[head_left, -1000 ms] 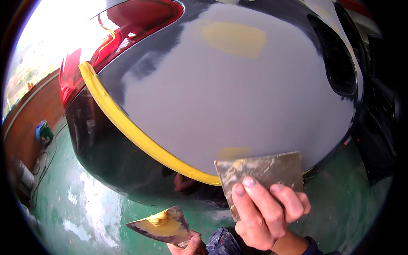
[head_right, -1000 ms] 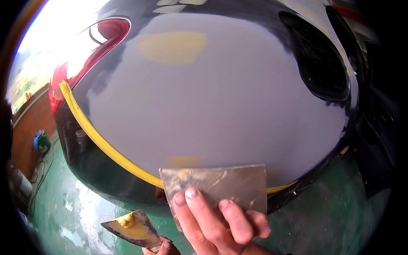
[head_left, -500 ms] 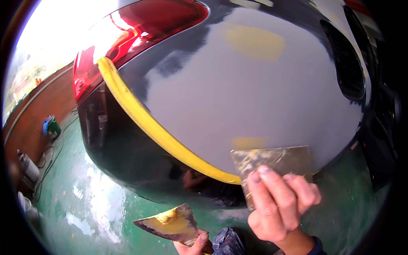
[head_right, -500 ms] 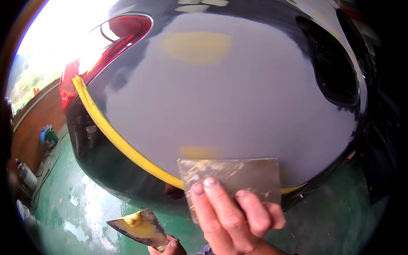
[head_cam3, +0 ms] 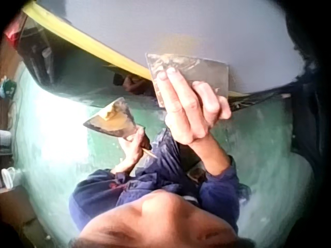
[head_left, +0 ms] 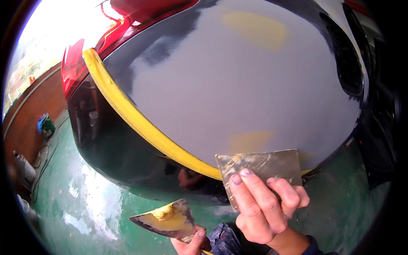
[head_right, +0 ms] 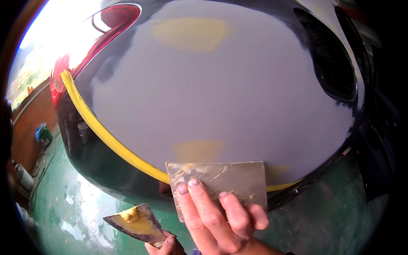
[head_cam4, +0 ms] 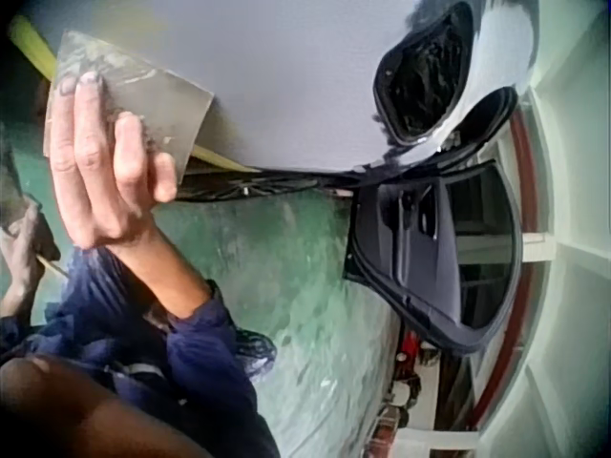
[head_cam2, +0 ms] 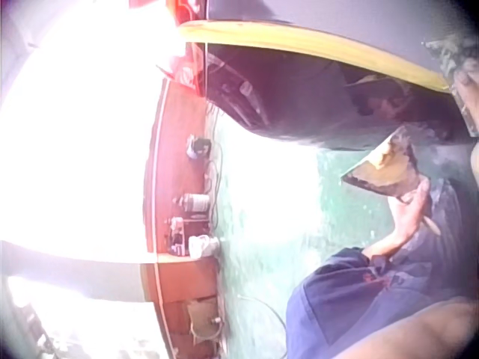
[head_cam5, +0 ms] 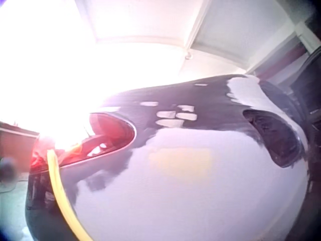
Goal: The person applies yellow body filler to the rear bumper of a dark-colored car using a putty knife. They spread the filler across several spots on the bumper and trunk lid, smoothing it with the tool.
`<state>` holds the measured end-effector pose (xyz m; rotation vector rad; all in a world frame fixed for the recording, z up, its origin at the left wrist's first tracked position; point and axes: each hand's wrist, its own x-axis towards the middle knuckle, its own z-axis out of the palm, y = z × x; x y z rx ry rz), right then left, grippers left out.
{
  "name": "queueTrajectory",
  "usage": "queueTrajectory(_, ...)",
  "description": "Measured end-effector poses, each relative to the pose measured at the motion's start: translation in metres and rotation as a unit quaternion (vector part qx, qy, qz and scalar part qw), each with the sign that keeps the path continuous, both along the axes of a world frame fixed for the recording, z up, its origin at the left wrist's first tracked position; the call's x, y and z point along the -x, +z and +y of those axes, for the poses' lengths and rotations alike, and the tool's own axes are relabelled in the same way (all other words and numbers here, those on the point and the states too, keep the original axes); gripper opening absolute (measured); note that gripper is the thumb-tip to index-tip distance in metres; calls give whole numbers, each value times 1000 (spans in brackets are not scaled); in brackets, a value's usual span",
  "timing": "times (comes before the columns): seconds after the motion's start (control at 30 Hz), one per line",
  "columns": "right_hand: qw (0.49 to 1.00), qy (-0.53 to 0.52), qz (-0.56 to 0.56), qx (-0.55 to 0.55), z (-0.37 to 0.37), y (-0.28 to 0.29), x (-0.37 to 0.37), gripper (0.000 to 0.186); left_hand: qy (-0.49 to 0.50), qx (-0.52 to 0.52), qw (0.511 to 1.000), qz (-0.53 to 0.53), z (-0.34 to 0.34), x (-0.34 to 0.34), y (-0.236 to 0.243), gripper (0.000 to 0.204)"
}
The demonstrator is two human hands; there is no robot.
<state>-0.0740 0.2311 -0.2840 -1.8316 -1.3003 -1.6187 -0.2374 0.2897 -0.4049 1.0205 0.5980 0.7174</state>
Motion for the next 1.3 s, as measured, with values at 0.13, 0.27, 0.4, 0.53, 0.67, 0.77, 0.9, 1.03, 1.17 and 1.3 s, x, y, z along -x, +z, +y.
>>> queueTrajectory(0.13, 1000, 2, -18, -23, -12, -7, 5, 21, -19, -11, 1000, 3, -1, -3, 7, 20)
queueTrajectory(0.27, 996, -14, -86, -36, -33, -3, -12, 28, -19, -22, 999, 15, -4, 0, 8, 20)
queueTrajectory(0.4, 999, -19, -17, -24, -17, 17, -18, 21, -23, -10, 999, 21, -5, -1, 5, 20)
queueTrajectory(0.53, 1000, -16, 14, -16, -12, 25, -15, 17, -21, -11, 1000, 7, -5, -4, 11, 20)
queueTrajectory(0.67, 1000, 3, 22, -3, -16, 22, -6, 17, -12, -3, 1000, 0, -3, -2, 0, 20)
queueTrajectory(0.77, 1000, 13, 8, 4, -29, 17, 1, 29, -8, -4, 1000, -5, -2, -1, -7, 21)
queueTrajectory(0.9, 1000, 22, 21, -9, -38, 5, -5, 34, -5, -27, 999, -17, -4, 1, 2, 21)
queueTrajectory(1.03, 999, 13, 28, -10, -39, 6, -11, 30, -4, -36, 999, 0, -6, 0, 1, 22)
queueTrajectory(1.17, 1000, -6, 16, -7, -34, 10, -13, 21, -13, -32, 999, 13, -5, 0, 2, 25)
queueTrajectory(1.3, 999, 4, 0, -40, -28, 17, -22, 20, -5, -30, 999, 10, -6, -1, -3, 27)
